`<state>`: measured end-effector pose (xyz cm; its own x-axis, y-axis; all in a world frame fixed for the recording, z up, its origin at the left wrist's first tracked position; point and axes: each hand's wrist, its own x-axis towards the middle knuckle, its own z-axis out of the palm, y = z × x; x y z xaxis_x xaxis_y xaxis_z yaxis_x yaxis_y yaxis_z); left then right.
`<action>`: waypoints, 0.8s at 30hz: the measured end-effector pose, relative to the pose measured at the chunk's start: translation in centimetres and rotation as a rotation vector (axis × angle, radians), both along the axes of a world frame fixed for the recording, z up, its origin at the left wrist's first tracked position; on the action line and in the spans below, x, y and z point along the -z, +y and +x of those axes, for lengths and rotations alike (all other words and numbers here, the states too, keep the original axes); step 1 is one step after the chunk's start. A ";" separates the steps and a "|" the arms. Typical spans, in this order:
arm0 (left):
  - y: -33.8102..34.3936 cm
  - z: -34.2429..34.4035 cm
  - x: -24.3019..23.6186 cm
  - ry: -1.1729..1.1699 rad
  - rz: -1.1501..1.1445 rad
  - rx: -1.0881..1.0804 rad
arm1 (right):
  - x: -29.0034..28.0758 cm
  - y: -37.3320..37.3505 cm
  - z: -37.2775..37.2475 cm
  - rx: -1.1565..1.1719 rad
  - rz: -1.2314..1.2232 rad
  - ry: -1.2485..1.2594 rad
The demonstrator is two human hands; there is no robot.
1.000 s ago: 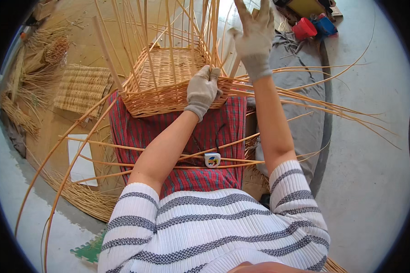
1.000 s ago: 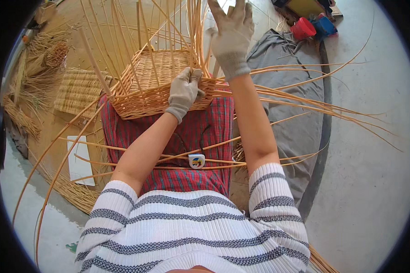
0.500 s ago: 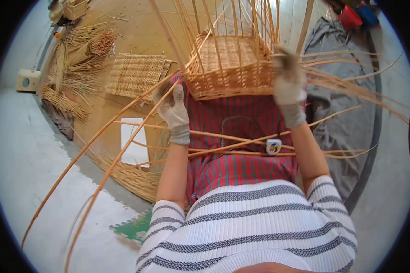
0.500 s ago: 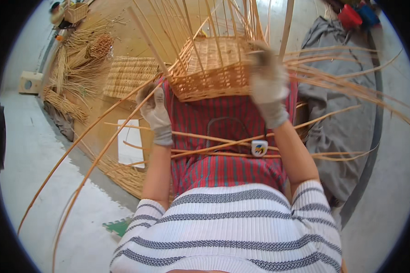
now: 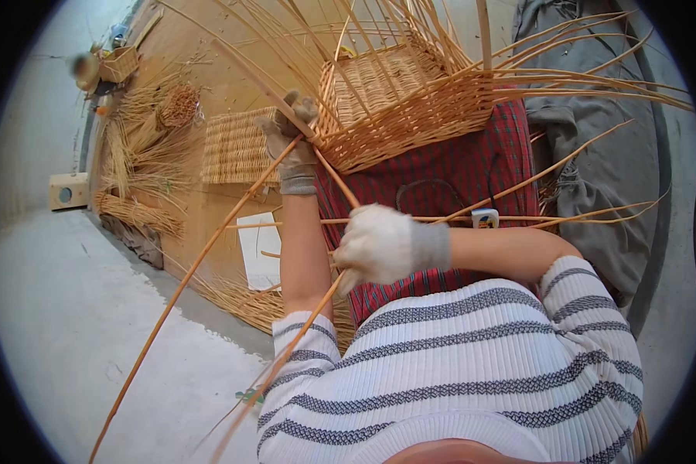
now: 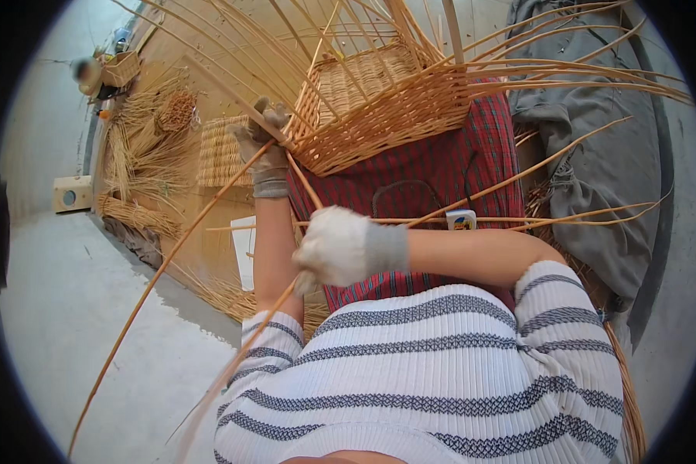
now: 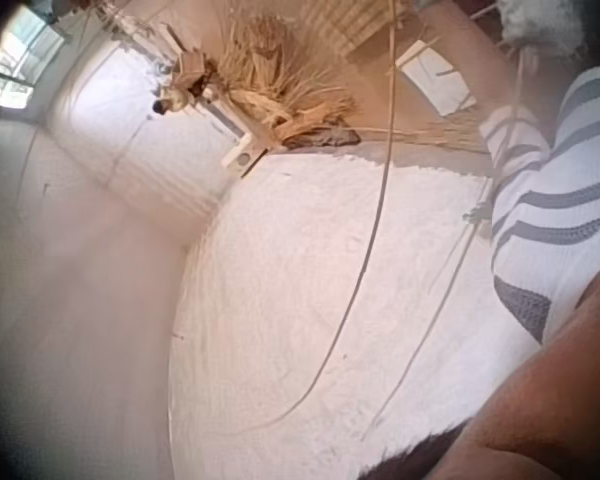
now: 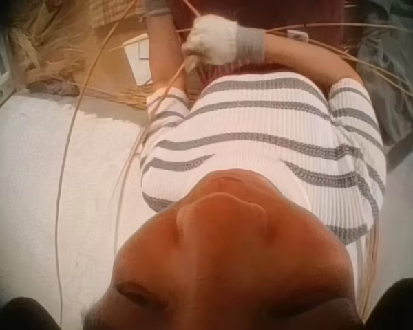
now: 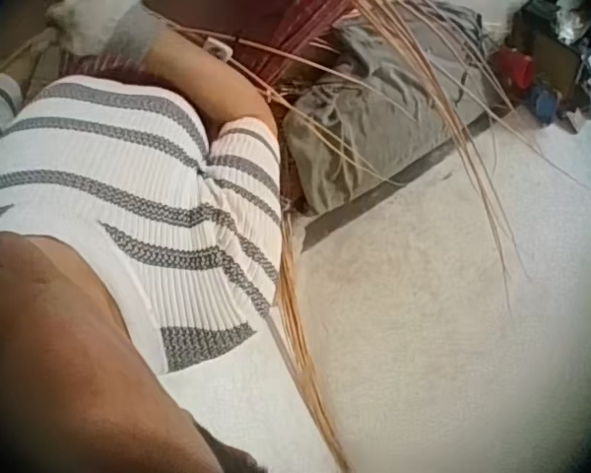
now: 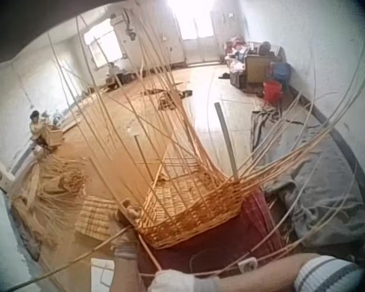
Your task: Weaving a wicker basket using reeds, including measuring with a tape measure and cutting with a utility knife.
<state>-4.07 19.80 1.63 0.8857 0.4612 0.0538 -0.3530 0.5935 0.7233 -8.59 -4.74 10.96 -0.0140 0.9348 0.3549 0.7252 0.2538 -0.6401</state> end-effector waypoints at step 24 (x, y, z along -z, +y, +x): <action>-4.2 -1.1 1.5 0.318 0.747 -0.062 | 4.9 -3.5 16.5 0.834 0.020 0.845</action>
<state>-5.21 15.56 0.09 0.8846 0.4514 0.1174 -0.0808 -0.0996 0.9917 7.90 -8.23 6.02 0.8420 0.5388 -0.0260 0.0211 -0.0811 -0.9965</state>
